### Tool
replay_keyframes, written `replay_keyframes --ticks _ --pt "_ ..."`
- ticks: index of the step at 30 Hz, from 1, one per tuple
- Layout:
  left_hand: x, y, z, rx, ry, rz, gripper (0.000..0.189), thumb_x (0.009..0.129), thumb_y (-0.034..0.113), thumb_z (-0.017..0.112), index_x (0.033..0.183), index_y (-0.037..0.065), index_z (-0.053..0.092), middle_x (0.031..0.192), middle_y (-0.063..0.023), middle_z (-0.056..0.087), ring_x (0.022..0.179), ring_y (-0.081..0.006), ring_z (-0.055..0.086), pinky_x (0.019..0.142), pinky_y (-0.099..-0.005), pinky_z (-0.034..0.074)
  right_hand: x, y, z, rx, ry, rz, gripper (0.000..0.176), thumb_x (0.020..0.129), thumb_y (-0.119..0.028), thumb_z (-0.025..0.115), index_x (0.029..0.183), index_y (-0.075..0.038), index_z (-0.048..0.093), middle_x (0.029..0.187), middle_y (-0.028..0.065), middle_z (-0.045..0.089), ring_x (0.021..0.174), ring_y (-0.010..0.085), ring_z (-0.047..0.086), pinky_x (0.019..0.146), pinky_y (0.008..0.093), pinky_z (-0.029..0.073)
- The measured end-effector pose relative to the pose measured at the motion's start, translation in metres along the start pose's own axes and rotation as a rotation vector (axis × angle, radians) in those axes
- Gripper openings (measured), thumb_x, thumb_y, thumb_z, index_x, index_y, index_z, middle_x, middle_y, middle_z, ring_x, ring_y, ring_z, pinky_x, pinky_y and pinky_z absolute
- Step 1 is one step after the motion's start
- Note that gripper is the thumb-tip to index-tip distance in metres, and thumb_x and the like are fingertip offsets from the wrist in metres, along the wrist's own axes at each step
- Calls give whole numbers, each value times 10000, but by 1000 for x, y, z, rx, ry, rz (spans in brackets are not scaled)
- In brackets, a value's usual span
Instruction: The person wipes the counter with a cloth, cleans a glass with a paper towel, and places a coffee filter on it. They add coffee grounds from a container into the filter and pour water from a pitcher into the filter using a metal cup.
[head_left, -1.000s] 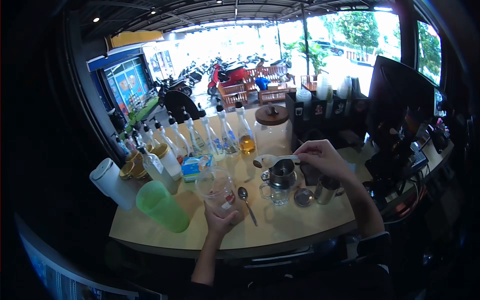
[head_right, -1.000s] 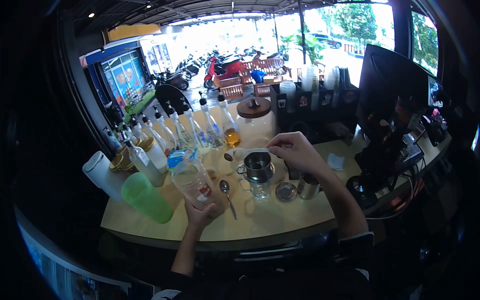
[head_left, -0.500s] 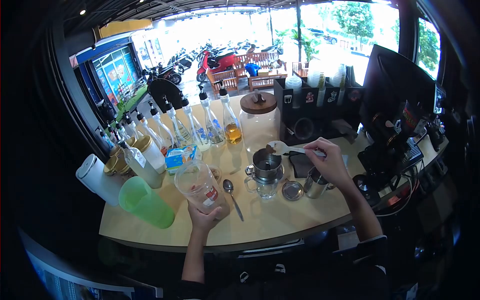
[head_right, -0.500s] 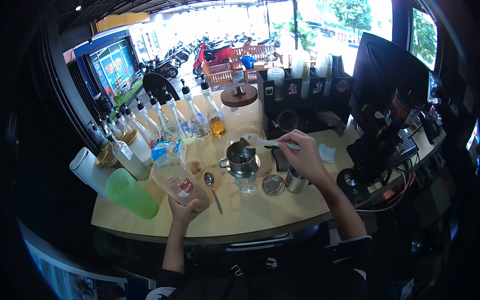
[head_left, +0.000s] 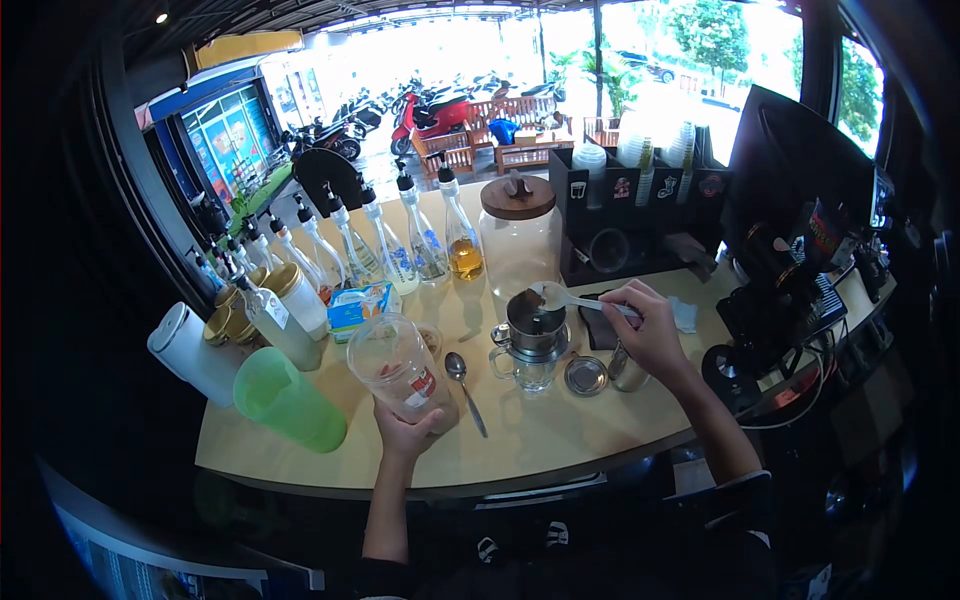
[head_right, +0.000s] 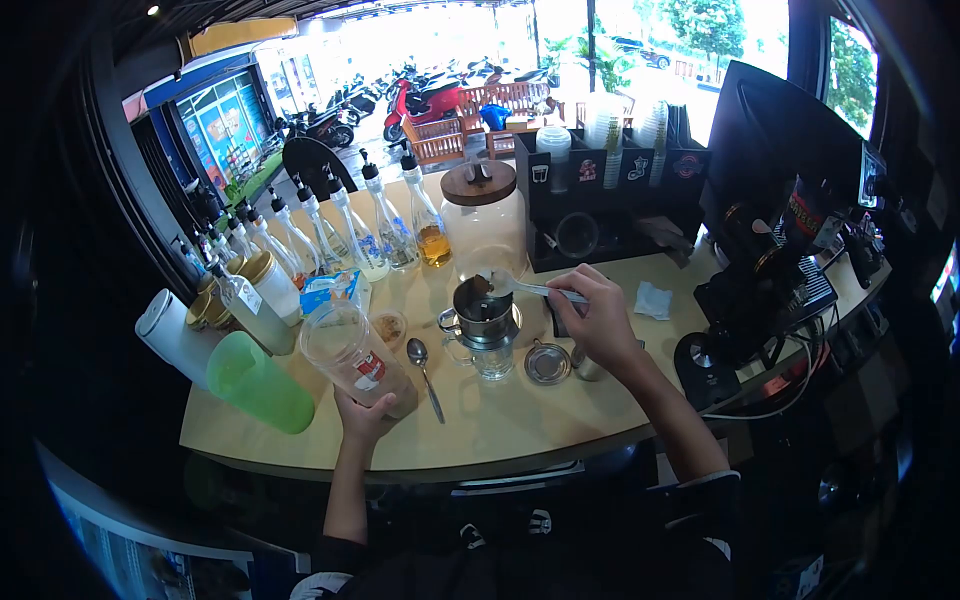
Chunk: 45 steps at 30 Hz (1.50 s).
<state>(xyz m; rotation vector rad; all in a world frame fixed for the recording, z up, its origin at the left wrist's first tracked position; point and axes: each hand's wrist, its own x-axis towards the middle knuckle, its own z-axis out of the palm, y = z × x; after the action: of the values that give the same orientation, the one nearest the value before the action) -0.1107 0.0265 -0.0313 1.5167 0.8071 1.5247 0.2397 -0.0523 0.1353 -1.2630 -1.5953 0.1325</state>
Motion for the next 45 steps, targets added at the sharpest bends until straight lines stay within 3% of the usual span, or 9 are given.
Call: replay_keyframes --ticks 7,9,18,24,35,45 --pt "0 4 1 19 3 3 1055 536 198 875 1364 -13 258 1306 -130 429 1203 -232 453 1026 -360 378 -1 -5 -1 -55 9 -7 98 827 -19 626 915 16 652 789 47 564 610 85 488 537 221 371" --pt "0 2 1 11 6 9 1049 535 183 874 1364 -10 261 1305 -128 430 1203 -230 453 1026 -360 377 -2 -8 -3 -108 -50 44 104 839 -48 620 925 8 639 816 76 571 700 168 591 558 274 460" --pt "1 6 3 26 10 40 1019 539 158 869 1355 -8 284 1281 -124 456 1180 -223 474 1012 -353 392 -6 -1 -11 -80 82 -83 104 828 -33 632 923 7 647 785 72 567 641 130 539 534 245 407" --pt "-1 8 3 -2 5 -4 939 559 145 864 1316 -5 329 1228 -119 501 1132 -213 518 972 -348 432 -18 -7 -15 -140 54 -61 96 824 -26 632 915 0 648 762 62 557 596 125 509 525 253 385" --pt "-1 7 6 7 41 64 854 583 185 859 1259 8 369 1166 -107 529 1072 -218 556 926 -365 474 -24 -7 -16 -139 45 -130 109 822 -9 622 929 -5 641 800 76 579 648 172 576 538 272 439" --pt "-3 14 9 45 60 80 954 570 137 843 1314 15 259 1255 -144 451 1163 -255 483 988 -385 412 -25 -11 -6 -169 31 -158 111 829 -5 611 938 -8 628 804 73 574 662 166 586 547 266 456"
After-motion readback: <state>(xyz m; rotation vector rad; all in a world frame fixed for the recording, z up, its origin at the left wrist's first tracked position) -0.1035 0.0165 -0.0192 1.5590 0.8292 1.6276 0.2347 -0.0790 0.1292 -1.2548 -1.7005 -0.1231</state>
